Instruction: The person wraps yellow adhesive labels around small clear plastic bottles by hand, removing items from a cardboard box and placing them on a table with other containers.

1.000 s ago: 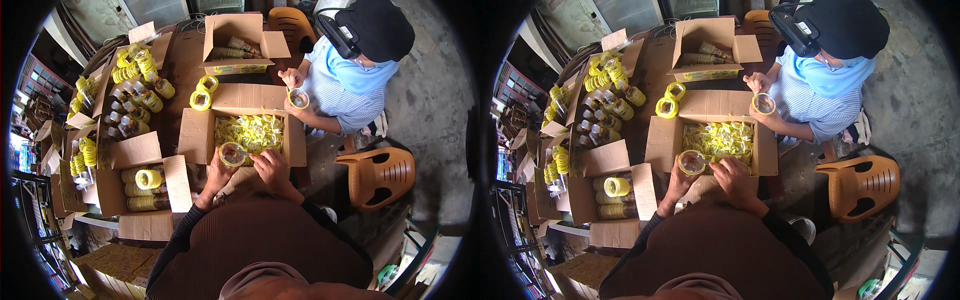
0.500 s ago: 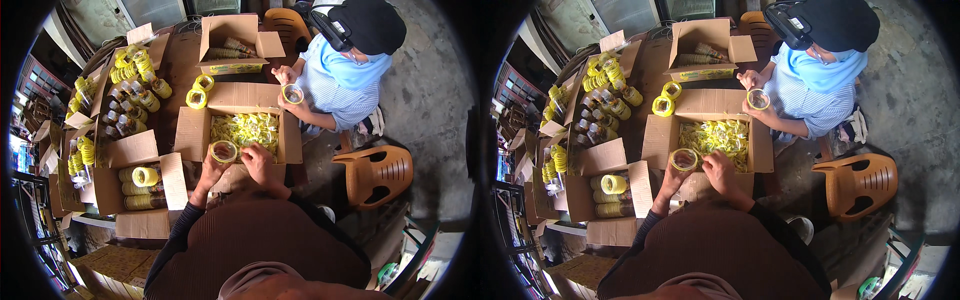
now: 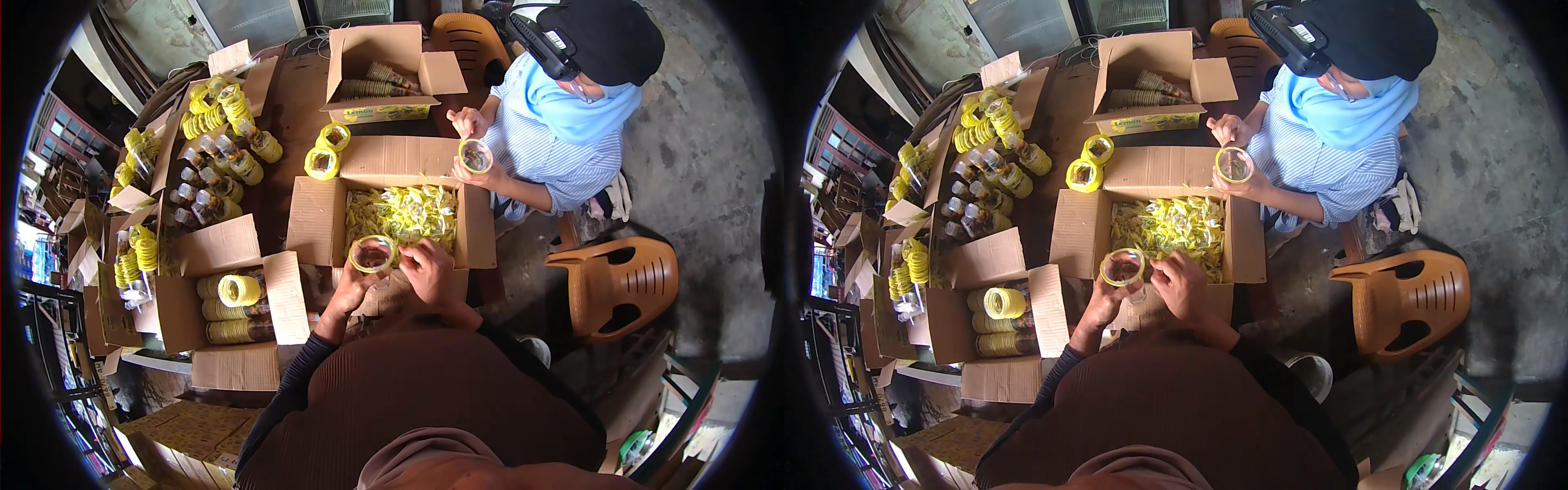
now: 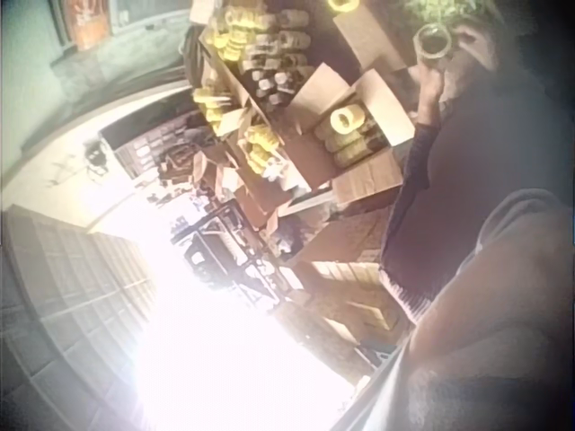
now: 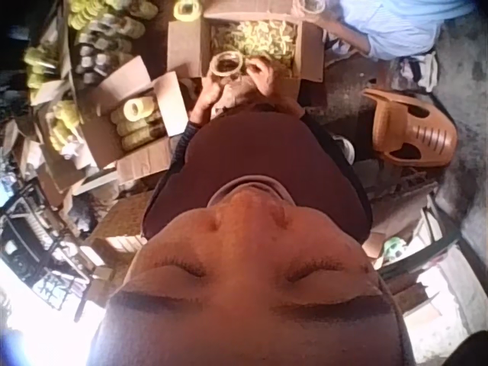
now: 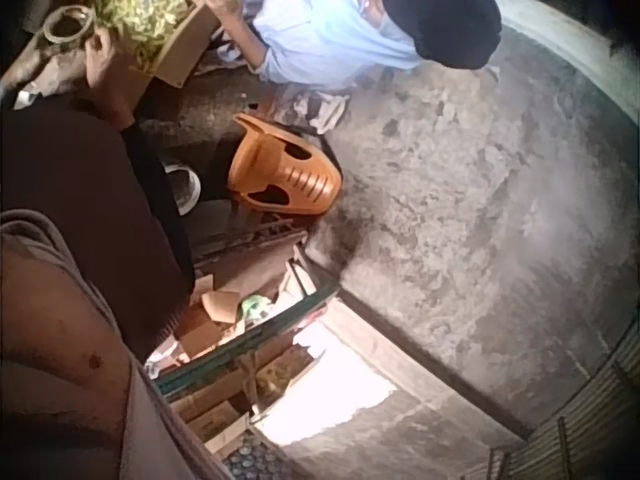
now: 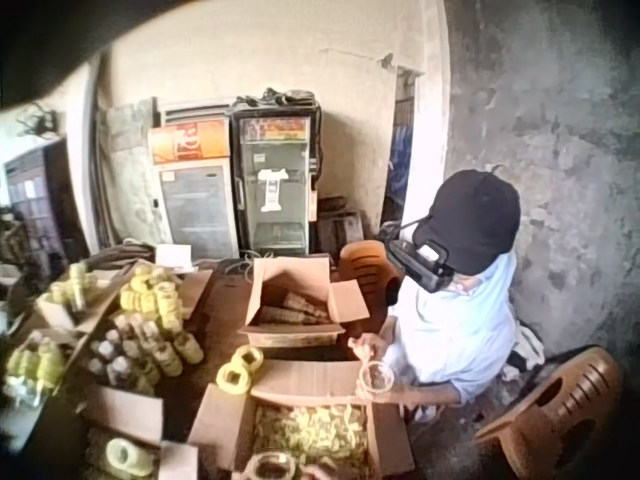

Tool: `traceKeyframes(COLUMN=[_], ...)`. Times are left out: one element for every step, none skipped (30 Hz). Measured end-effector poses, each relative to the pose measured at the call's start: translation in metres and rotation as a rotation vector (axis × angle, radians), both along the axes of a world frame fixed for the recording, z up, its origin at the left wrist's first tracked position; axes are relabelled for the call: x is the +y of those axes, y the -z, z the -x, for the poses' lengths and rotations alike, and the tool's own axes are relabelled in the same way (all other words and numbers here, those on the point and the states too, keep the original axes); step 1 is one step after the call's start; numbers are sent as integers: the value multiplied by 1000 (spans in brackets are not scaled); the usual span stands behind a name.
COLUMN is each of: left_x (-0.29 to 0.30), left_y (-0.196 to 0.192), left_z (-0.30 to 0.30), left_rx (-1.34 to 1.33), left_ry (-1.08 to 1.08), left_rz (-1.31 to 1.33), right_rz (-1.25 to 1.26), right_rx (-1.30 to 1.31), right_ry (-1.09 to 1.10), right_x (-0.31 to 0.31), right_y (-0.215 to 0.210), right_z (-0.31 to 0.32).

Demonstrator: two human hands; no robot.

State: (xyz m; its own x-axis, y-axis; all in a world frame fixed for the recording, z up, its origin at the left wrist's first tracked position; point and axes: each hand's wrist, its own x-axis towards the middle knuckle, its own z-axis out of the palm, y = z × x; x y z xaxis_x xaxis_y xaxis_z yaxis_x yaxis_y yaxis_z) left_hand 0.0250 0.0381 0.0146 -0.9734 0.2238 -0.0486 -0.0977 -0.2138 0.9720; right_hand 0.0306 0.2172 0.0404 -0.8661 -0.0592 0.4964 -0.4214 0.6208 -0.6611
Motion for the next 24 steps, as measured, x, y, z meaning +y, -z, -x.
traceKeyframes(left_x=[0,-1,-2,-3,-5,-7,-10,-12,-14,-15,-15,-15,-16,-17,-18,-18,-18,-17,-16,-15,-14,-13,-12,-12], left_y=[-4,-7,-8,-8,-8,-9,-9,-10,-10,-12,-15,-17,-13,-6,-1,-1,0,0,0,0,0,-1,-1,-1], left_z=[-1,-1,-1,0,1,1,1,1,1,1,1,0,0,1,0,-1,-1,-2,-4,-6,-8,-7,-7,-6], left_rx=[-7,-13,-11,4,20,35,40,-3,-45,-43,-44,-44,-42,-40,-38,-38,-34,-30,-41,-50,-49,-36,-23,-10], left_ry=[69,137,136,113,89,65,58,39,21,15,5,-5,-9,-21,-31,-32,-14,4,25,46,44,51,58,64], left_rz=[-11,-22,-21,-25,-30,-34,-34,-41,-48,-49,-113,-177,-178,-199,-221,-222,-255,-287,-294,-301,-302,-336,-370,-404], right_rz=[1,110,220,220,280,339,352,350,297,244,140,139,130,121,107,106,87,68,67,126,184,182,247,312], right_rx=[1,-32,-65,-62,-102,-142,-125,-122,-67,-14,32,33,27,21,34,34,49,63,64,1,-61,-56,-104,-153], right_ry=[1,1,-2,-9,-8,-7,-5,-13,-28,-41,-57,-61,-74,-87,-73,-74,-50,-27,-29,-40,-51,-54,-38,-22], right_x=[0,1,1,1,2,3,3,3,3,2,2,0,-3,-6,-9,-11,-13,-14,-14,-13,-13,-12,-12,-12], right_y=[4,9,13,10,5,2,1,-1,-5,-10,-17,-16,-15,-15,-15,-14,-10,-6,-3,-1,0,-1,-3,-5], right_z=[3,6,8,9,9,8,7,6,4,1,-1,-2,-3,-3,-2,-1,1,3,6,9,10,12,13,13])
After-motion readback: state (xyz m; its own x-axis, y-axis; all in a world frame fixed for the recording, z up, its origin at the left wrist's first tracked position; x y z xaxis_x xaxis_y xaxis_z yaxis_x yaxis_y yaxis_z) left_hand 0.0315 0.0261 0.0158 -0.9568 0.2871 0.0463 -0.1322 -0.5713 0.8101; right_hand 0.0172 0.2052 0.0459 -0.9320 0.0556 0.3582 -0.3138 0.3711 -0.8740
